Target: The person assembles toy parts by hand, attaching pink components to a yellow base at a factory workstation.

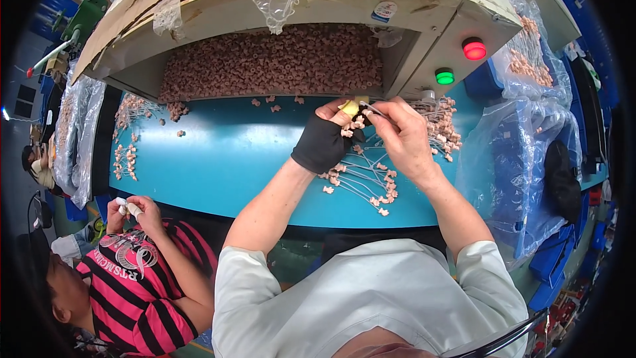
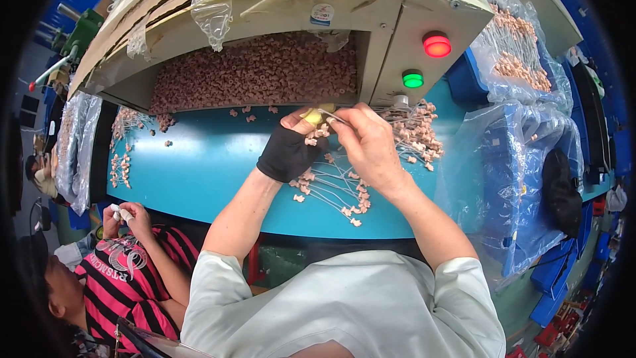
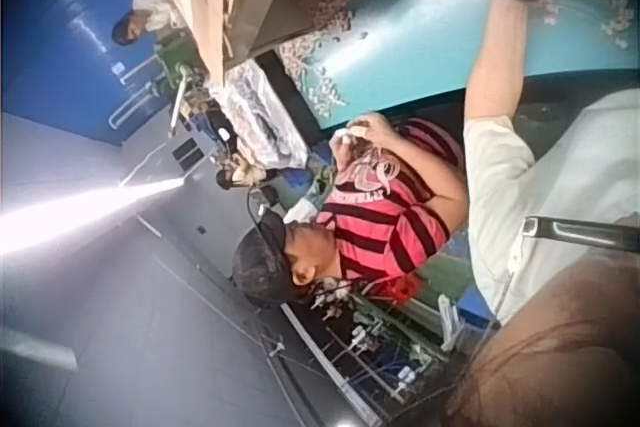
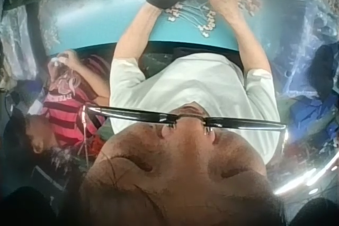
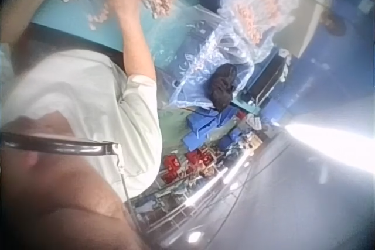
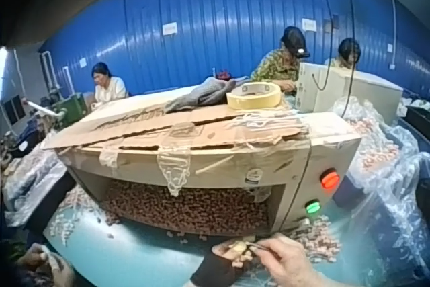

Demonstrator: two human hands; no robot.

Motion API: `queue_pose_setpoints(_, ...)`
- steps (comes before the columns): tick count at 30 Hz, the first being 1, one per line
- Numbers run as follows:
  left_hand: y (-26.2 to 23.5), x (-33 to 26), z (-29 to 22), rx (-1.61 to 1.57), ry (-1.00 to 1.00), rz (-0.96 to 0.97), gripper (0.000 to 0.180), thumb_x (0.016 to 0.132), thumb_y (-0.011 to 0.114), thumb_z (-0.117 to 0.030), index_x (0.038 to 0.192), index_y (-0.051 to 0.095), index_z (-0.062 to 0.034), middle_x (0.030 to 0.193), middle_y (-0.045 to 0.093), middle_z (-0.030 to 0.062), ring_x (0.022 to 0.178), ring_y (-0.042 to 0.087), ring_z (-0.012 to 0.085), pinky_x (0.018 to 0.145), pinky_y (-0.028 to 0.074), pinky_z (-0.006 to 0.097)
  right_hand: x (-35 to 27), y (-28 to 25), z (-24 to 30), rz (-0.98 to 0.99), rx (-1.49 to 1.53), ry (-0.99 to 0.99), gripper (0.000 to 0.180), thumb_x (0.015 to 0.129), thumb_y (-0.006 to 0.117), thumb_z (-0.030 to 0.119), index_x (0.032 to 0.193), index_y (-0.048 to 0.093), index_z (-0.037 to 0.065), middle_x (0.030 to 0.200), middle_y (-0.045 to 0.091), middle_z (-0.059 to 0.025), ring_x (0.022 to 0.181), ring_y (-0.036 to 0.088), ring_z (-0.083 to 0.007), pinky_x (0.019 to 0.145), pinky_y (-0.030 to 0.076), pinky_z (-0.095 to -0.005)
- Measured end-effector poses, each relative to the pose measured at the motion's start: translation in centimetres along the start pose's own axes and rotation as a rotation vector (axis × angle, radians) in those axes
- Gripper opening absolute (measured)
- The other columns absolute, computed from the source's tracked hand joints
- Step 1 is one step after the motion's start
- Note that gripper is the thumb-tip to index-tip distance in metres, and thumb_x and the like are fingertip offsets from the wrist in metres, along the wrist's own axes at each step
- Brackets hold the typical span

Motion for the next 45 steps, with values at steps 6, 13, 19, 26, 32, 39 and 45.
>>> queue_pose_setpoints(6,0.4,-0.2,-0.7,0.066,0.025,-0.004,0.03,0.09,0.061,-0.014,0.116,0.059,0.0009,0.096,0.065,0.0041,0.079,0.059,0.0072,0.067,0.049,0.023,-0.4,0.8,-1.2,0.065,0.698,0.579,0.019,0.093,0.06,0.016,0.102,0.065,-0.001,0.074,0.054,0.0013,0.046,0.03,0.0012,0.041,0.022,-0.0183)
queue_pose_setpoints(13,0.4,-0.3,-0.9,0.136,-0.003,-0.115,0.023,0.088,0.063,-0.013,0.107,0.061,0.0001,0.087,0.066,0.0045,0.067,0.057,0.0077,0.058,0.047,0.022,-0.4,0.7,-0.8,0.064,0.674,0.594,0.019,0.092,0.061,0.016,0.103,0.066,0.0,0.069,0.054,0.0016,0.051,0.037,-0.0013,0.045,0.029,-0.0195)
queue_pose_setpoints(19,-0.5,-0.3,-0.8,-0.011,-0.061,-0.114,0.02,0.088,0.06,-0.012,0.105,0.059,-0.0016,0.083,0.066,0.0053,0.066,0.059,0.0074,0.056,0.045,0.02,-0.8,-1.1,-0.5,0.018,0.152,0.282,0.019,0.089,0.06,0.007,0.106,0.067,0.004,0.07,0.061,-0.0033,0.066,0.056,-0.0096,0.06,0.045,-0.0274)
queue_pose_setpoints(26,0.3,-0.4,-0.9,0.048,-0.026,-0.103,0.021,0.086,0.058,-0.01,0.104,0.057,0.0008,0.084,0.066,0.0065,0.07,0.062,0.0087,0.057,0.048,0.021,-0.8,-1.3,0.4,0.044,-0.159,0.055,0.016,0.083,0.063,0.004,0.099,0.068,0.003,0.079,0.064,-0.0139,0.072,0.064,-0.0304,0.061,0.049,-0.0368)
queue_pose_setpoints(32,0.2,-0.5,-0.1,0.099,-0.07,-0.124,0.019,0.084,0.056,-0.006,0.101,0.056,0.0012,0.087,0.066,0.0074,0.073,0.063,0.0096,0.057,0.049,0.022,-0.7,-1.4,0.7,0.071,-0.199,-0.012,0.013,0.082,0.063,0.001,0.094,0.067,0.001,0.078,0.063,-0.0138,0.071,0.064,-0.0321,0.061,0.05,-0.0384)
queue_pose_setpoints(39,1.2,-1.1,0.2,-0.003,-0.125,-0.081,0.012,0.086,0.06,-0.009,0.095,0.059,-0.0018,0.081,0.064,0.0029,0.066,0.057,0.0055,0.059,0.044,0.019,-1.3,-1.1,0.8,0.05,-0.215,-0.045,0.012,0.079,0.064,-0.002,0.09,0.066,0.0,0.077,0.063,-0.0154,0.07,0.064,-0.0337,0.06,0.05,-0.0398)
queue_pose_setpoints(45,1.2,-1.0,-0.2,0.223,-0.123,-0.063,0.013,0.089,0.059,-0.01,0.1,0.059,-0.0032,0.078,0.063,0.0037,0.058,0.056,0.0069,0.05,0.042,0.019,-2.3,-0.9,0.3,0.036,-0.091,0.037,0.013,0.08,0.062,-0.002,0.092,0.066,-0.001,0.081,0.065,-0.0167,0.074,0.066,-0.0342,0.062,0.052,-0.0391)
Point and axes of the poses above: each hand's wrist, its own x-axis towards the middle knuckle, its own y-axis out of the palm, z = x × y, the point moved 2 cm from there along x, towards the middle knuckle
